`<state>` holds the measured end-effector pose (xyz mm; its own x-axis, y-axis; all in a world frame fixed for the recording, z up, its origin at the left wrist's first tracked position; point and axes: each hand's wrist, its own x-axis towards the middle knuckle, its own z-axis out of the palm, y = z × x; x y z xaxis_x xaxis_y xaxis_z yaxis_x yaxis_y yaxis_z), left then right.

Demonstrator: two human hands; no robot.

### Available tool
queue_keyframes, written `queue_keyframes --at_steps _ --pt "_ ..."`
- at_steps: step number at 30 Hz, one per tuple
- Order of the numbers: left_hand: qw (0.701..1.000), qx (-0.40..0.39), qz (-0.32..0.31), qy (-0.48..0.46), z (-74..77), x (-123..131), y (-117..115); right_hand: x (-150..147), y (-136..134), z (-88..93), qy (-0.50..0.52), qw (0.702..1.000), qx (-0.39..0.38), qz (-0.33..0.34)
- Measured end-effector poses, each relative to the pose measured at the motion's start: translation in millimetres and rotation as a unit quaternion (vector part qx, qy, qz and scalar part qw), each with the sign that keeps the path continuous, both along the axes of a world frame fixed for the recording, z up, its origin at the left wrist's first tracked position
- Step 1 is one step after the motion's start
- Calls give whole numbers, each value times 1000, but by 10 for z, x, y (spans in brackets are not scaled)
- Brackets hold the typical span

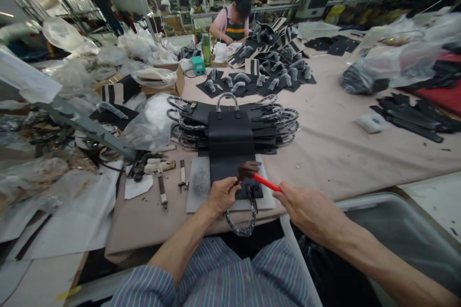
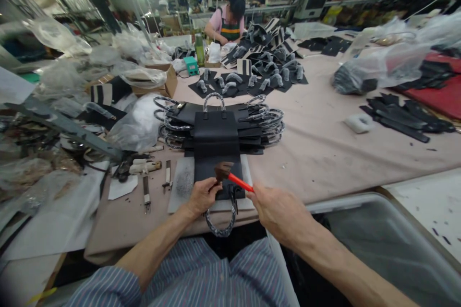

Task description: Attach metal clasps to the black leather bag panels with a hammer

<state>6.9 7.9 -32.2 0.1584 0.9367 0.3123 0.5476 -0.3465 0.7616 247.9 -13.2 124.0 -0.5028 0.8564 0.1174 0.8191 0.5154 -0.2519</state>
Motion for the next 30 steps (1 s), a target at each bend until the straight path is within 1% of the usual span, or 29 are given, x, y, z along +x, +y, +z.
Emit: queue_keyframes --at_steps 2,4,5,6,9,10,11,12,14,15,16,17,18,19,20,21,22,24,26,27,28,29,30 --pt "1000 6 -5 -7 5 -2 -7 -15 -14 53 53 997 48 -21" --pt "1000 13 -8 -16 9 -4 -10 -43 -32 73 136 984 103 -60" --pt "1000 13 -7 -17 9 -5 -10 -57 -40 63 153 980 110 -69" --pt "1000 11 -5 -15 8 -6 -10 -66 -47 44 144 982 100 -68" --pt "1000 -1 0 0 5 -7 -6 -55 -50 20 38 999 14 -22" --pt "1000 -5 -1 0 5 -7 -5 -45 -50 40 24 1000 -1 -16" --pt "1000 -7 -2 -3 4 -7 -4 -37 -53 71 40 999 4 -20" --pt "1000 -7 -2 -9 4 -7 -4 -35 -59 103 80 996 31 -40" --pt "1000 -7 -2 -16 -1 -7 -2 -48 -80 131 174 975 103 -91" --pt "1000 -6 -1 -15 -5 -7 0 -59 -92 114 193 969 117 -100" --pt "1000 -5 -2 -11 -11 -8 2 -66 -102 76 182 972 108 -98" --pt "1000 -3 0 -6 -17 -10 4 -64 -107 23 147 983 75 -82" --pt "1000 0 -2 -2 -23 -11 6 -49 -104 -37 96 993 25 -60" --pt "1000 4 -4 0 -27 -12 7 -19 -91 -99 45 998 -29 -45" --pt "1000 7 -6 -1 -28 -13 8 28 -68 -159 10 996 -73 -47" --pt "1000 9 -9 -4 -26 -14 9 89 -36 -217 -2 993 -103 -62" --pt "1000 10 -10 -8 -21 -15 8 163 3 -278 7 989 -121 -79" --pt "1000 5 -11 -14 -5 -16 4 338 94 -433 62 976 -170 -124" --pt "1000 -2 -12 -17 13 -17 -1 528 190 -648 122 943 -246 -187" --pt "1000 -4 -14 -19 21 -18 -4 622 238 -770 134 926 -276 -222" --pt "1000 -6 -14 -20 28 -19 -6 709 286 -891 127 916 -284 -253" --pt "1000 -7 -15 -21 34 -19 -8 783 331 -1002 109 914 -277 -277" --pt "1000 -8 -14 -20 40 -19 -9 837 372 -1095 85 918 -253 -292"
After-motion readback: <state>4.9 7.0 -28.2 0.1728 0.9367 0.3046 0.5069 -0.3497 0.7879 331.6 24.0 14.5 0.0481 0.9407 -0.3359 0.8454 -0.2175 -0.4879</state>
